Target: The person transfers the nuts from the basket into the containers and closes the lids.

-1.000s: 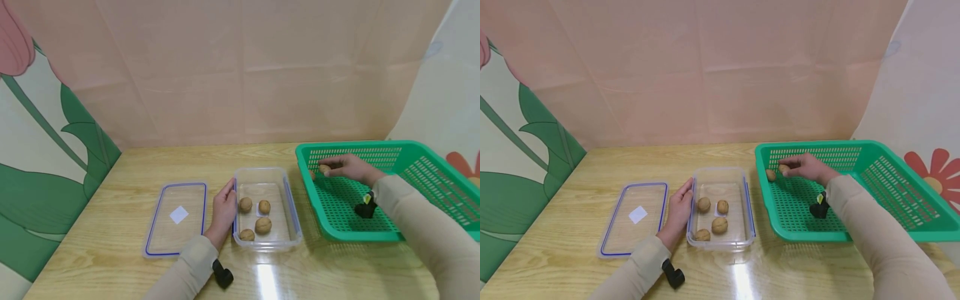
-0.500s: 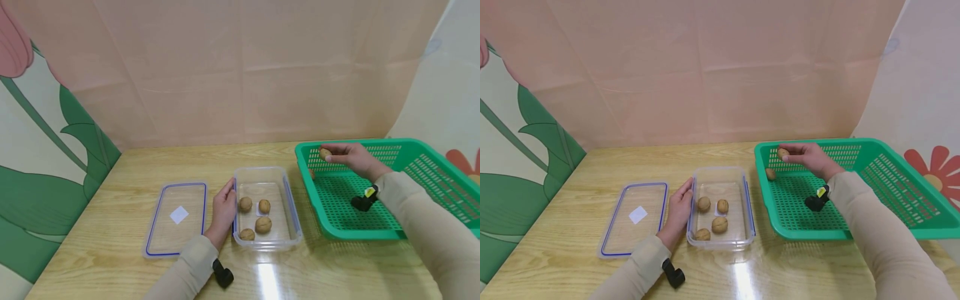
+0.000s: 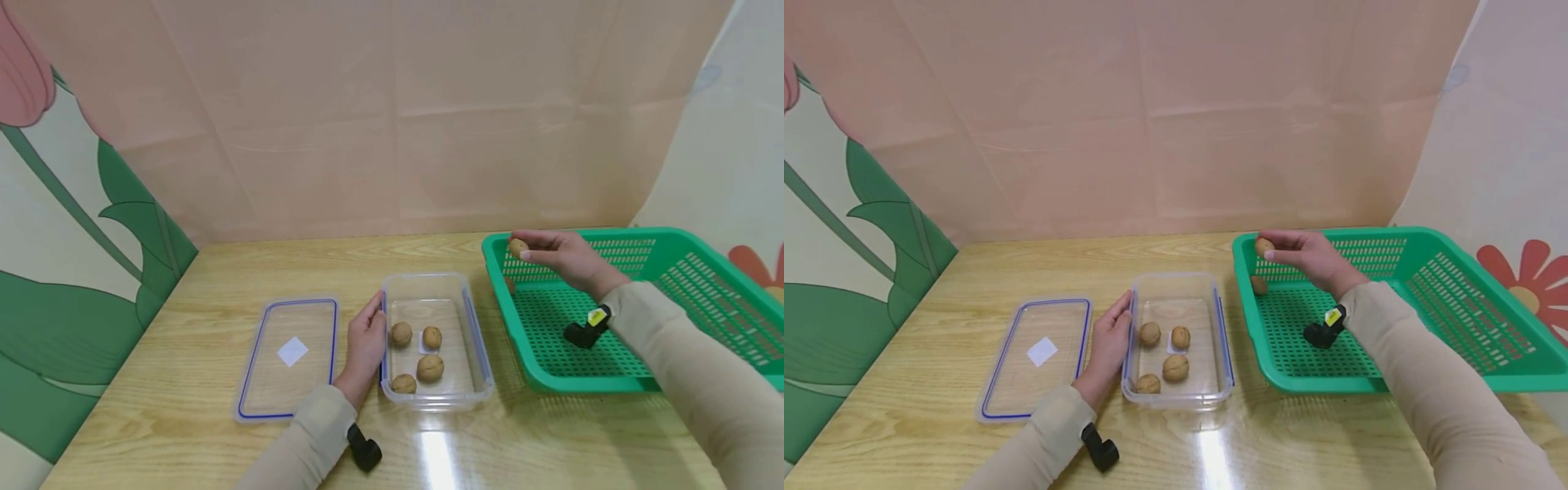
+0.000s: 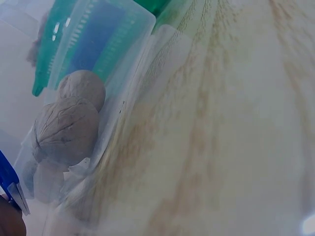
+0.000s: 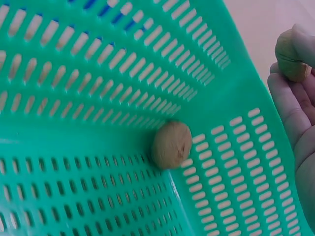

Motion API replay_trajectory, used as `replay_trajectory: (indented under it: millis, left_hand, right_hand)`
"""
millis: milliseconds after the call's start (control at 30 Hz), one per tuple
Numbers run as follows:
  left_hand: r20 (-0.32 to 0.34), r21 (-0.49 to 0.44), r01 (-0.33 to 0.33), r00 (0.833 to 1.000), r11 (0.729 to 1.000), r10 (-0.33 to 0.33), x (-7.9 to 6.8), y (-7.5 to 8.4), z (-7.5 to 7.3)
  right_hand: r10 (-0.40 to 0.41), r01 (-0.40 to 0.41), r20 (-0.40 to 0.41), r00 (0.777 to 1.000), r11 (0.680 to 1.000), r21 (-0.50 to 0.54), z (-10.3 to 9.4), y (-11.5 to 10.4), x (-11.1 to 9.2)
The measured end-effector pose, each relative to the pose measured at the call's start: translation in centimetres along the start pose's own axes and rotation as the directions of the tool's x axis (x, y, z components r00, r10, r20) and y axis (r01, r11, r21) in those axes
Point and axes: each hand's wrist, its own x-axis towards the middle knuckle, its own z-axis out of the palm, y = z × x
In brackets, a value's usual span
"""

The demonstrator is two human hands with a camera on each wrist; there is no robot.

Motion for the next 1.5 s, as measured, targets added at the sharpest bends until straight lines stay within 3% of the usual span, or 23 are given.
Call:
replay_trajectory:
  millis: [533, 733, 1500]
  left_hand:
    - [0.001, -0.001, 0.006, 1.000, 1.000, -0.006, -0.1, 0.1, 0.0]
    - [-0.001, 0.002, 0.002, 1.000, 1.000, -0.002, -0.1, 0.1, 0.0]
    - [-0.006, -0.021, -0.006, 1.000, 1.000, 0.006, 0.0, 0.1, 0.0]
  right_hand:
    - [-0.148, 0.127, 0.125, 0.981, 0.979, 0.160, 2.9, -1.6, 0.9]
    - [-0.148, 0.110, 0.159, 0.976, 0.968, 0.225, 4.1, -2.2, 1.0]
    - [-0.201, 0.149, 0.194, 0.960, 0.956, 0.251, 8.9, -4.9, 1.3]
